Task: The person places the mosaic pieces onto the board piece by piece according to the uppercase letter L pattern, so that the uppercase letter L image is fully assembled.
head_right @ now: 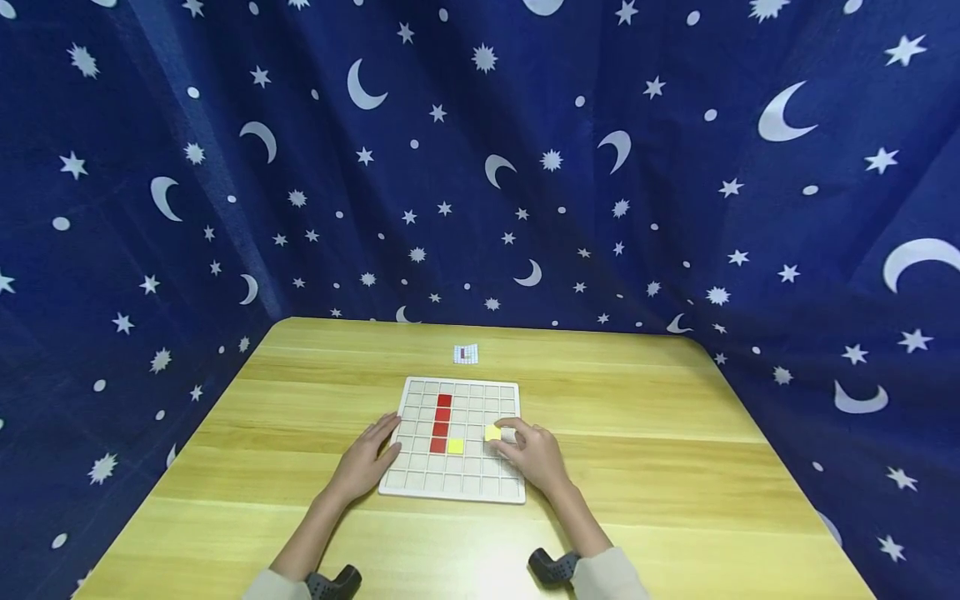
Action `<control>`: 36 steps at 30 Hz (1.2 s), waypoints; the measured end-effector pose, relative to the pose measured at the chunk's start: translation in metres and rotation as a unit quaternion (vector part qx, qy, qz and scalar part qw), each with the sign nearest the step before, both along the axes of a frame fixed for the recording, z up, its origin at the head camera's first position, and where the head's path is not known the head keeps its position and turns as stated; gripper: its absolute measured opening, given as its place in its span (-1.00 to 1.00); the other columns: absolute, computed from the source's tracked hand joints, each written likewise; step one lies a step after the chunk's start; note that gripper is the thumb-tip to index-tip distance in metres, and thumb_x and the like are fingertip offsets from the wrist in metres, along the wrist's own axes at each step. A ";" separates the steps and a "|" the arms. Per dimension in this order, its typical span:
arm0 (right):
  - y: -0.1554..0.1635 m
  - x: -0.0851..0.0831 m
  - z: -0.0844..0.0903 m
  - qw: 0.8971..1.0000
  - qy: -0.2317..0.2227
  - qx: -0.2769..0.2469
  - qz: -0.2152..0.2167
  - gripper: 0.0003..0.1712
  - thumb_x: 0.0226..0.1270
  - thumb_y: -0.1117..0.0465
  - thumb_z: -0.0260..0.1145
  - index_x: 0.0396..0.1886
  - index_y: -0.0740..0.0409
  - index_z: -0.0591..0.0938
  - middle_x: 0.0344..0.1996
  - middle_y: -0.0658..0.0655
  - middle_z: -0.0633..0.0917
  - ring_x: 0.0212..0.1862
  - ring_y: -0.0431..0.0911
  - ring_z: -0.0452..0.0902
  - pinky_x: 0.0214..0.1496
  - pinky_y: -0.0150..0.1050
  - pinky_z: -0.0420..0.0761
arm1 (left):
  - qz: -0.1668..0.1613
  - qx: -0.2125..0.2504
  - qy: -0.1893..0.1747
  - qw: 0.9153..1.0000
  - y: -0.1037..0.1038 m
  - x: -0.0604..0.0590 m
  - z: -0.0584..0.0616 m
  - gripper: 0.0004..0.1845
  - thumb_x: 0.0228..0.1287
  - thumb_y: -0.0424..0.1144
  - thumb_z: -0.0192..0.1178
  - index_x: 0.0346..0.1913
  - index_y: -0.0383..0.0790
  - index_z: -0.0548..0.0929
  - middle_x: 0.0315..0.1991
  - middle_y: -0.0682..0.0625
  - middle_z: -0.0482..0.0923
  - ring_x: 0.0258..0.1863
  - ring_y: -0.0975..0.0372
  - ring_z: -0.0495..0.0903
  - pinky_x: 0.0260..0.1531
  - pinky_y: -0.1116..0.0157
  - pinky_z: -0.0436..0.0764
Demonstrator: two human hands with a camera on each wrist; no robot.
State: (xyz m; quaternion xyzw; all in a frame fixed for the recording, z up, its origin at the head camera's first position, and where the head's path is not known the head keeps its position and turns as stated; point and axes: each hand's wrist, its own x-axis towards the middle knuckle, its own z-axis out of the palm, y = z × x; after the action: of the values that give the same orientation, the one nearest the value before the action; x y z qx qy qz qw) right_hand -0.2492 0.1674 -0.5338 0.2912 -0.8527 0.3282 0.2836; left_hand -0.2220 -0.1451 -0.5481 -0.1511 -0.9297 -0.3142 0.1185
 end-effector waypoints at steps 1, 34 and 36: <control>-0.004 0.001 0.001 1.000 -0.004 0.005 0.000 -0.64 -0.13 0.13 0.53 -0.25 0.05 0.67 -0.78 -0.28 0.14 -0.69 -0.43 -0.06 -0.71 -0.53 0.05 | 0.000 0.000 0.000 1.000 0.000 0.000 0.000 -0.49 0.32 -0.16 0.08 0.26 -0.33 0.38 0.29 -0.12 0.29 0.32 0.05 0.17 0.33 0.12 0.13; -0.030 0.012 0.002 0.994 -0.066 0.076 -0.034 -0.65 -0.13 -0.12 0.48 -0.34 -0.08 0.69 -0.82 -0.30 0.11 -0.70 -0.40 -0.10 -0.66 -0.48 0.02 | -0.003 0.008 0.011 1.000 -0.001 0.000 -0.001 -0.49 0.32 -0.17 0.09 0.26 -0.34 0.37 0.29 -0.15 0.30 0.31 0.02 0.19 0.31 0.10 0.15; -0.029 0.012 0.003 0.995 -0.065 0.066 -0.026 -0.63 -0.13 -0.09 0.49 -0.31 -0.05 0.70 -0.82 -0.30 0.11 -0.69 -0.42 -0.11 -0.68 -0.49 0.00 | -0.003 0.008 0.009 1.000 -0.001 0.000 -0.001 -0.49 0.32 -0.17 0.09 0.26 -0.33 0.38 0.29 -0.15 0.30 0.31 0.03 0.19 0.31 0.10 0.16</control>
State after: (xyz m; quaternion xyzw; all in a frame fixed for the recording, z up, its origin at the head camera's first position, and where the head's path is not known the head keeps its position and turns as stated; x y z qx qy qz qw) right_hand -0.2371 0.1380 -0.5307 0.2648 -0.8964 0.2822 0.2163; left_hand -0.2220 -0.1459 -0.5487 -0.1559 -0.9254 -0.3210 0.1277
